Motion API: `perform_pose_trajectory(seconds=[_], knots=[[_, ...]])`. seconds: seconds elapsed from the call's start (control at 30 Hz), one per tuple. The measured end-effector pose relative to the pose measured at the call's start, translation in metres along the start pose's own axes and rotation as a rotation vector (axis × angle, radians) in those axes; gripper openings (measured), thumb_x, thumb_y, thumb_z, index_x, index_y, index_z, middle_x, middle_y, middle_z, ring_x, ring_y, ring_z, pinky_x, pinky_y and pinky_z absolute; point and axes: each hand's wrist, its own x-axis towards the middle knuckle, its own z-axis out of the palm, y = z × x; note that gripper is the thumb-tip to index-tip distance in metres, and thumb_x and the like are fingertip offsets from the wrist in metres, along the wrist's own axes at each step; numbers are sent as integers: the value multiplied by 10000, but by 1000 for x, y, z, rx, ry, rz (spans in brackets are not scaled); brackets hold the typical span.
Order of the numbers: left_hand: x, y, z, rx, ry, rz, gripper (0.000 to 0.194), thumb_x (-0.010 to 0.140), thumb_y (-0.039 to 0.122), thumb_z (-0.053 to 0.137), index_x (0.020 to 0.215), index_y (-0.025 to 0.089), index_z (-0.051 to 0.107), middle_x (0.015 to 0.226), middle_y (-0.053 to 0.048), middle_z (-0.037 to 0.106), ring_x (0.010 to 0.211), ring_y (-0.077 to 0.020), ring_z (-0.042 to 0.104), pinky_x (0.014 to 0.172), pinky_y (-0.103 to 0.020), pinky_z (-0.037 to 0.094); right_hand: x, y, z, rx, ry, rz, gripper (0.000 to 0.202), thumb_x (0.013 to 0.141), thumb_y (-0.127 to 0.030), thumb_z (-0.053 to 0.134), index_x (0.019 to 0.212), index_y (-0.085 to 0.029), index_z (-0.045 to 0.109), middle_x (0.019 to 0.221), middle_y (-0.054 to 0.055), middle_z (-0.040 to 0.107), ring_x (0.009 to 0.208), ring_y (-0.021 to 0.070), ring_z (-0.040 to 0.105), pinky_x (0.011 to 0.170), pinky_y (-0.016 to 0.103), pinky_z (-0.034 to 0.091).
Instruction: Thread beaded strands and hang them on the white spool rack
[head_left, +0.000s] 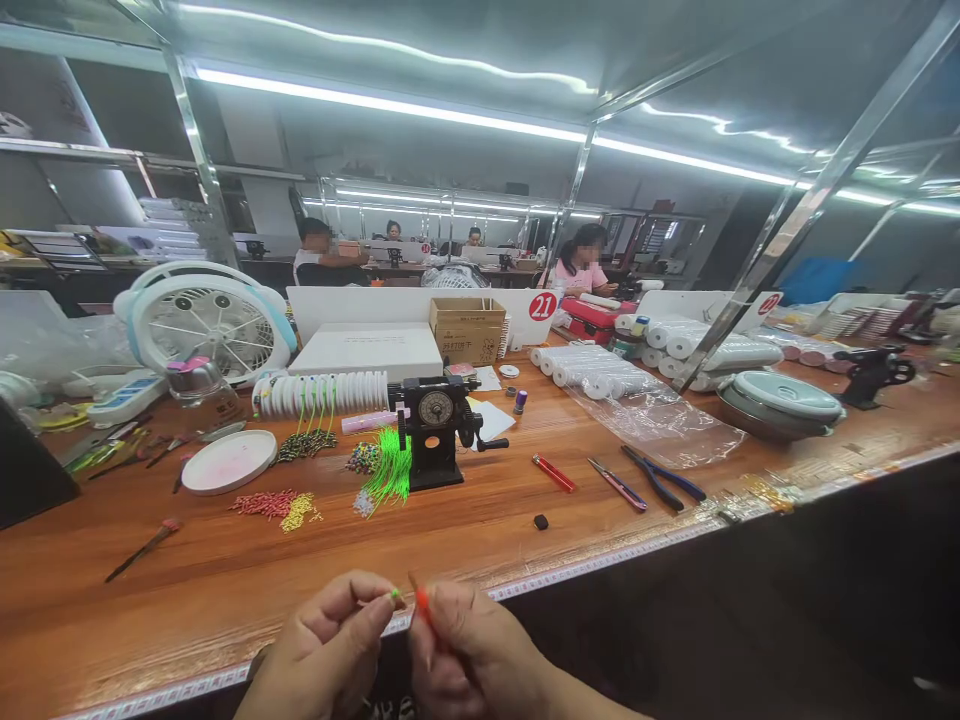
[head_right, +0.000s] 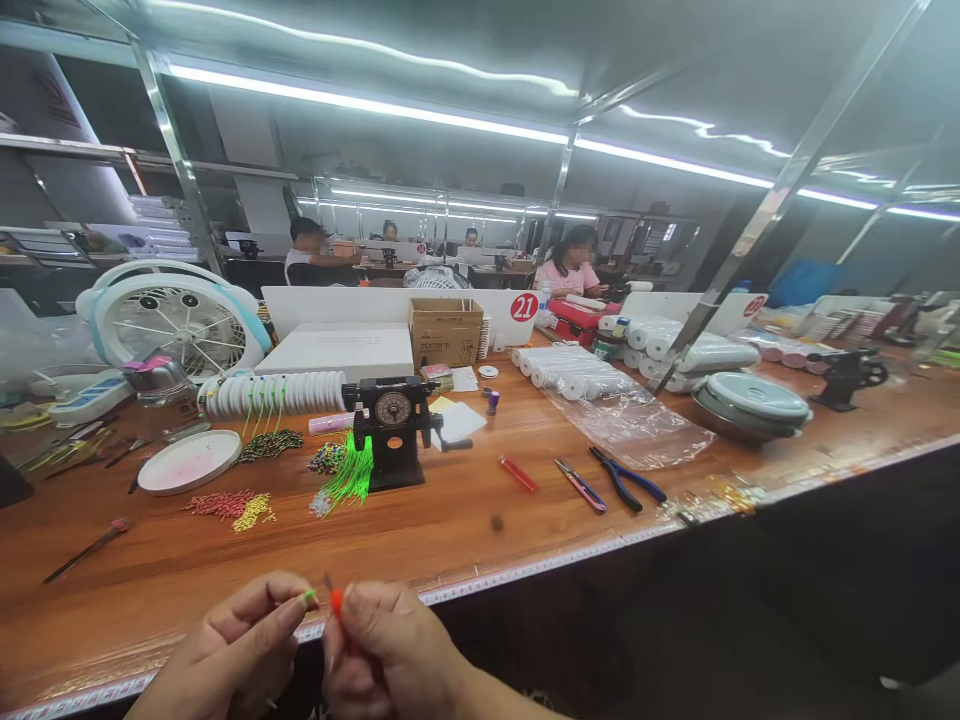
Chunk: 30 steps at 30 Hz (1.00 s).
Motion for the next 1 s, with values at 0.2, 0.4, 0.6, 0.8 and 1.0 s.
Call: perform_pose_trajectory(seconds=[0.2,0.4,0.6,0.8,1.0], knots=[[12,8,5,-87,126,83,345,642,462,732,731,174,566,426,120,199,408,-28,104,376,-163,134,9,-1,5,-304,317,-241,415,745,-487,663,729,-150,420,470,-79,412,338,19,301,329,144,205],[10,9,8,-57,237,168,340,675,473,700,802,199,544,439,114,220,397,-38,164,363,-156,209,12,15,1,-341,190,124,436,544,-325,820,794,-89,551,628,-3,570,475,45,484,487,164,381],[12,19,3,-110,265,250,307,673,423,716,710,189,520,426,110,236,386,-42,162,353,-165,239,11,12,-5,-363,127,59,424,725,-471,666,709,-52,603,582,40,567,334,37,423,313,144,257],[16,14,0,-213,263,199,348,671,394,727,628,183,454,445,114,206,398,-33,118,350,-162,202,7,7,-1,-287,53,-200,343,691,-393,731,675,-74,604,987,110,589,474,23,503,437,169,374],[12,4,4,-253,169,87,314,690,404,705,680,197,469,437,117,185,393,-34,94,359,-170,128,12,17,-4,-227,-11,-29,471,716,-528,664,647,-68,592,635,53,569,382,40,444,351,165,275]])
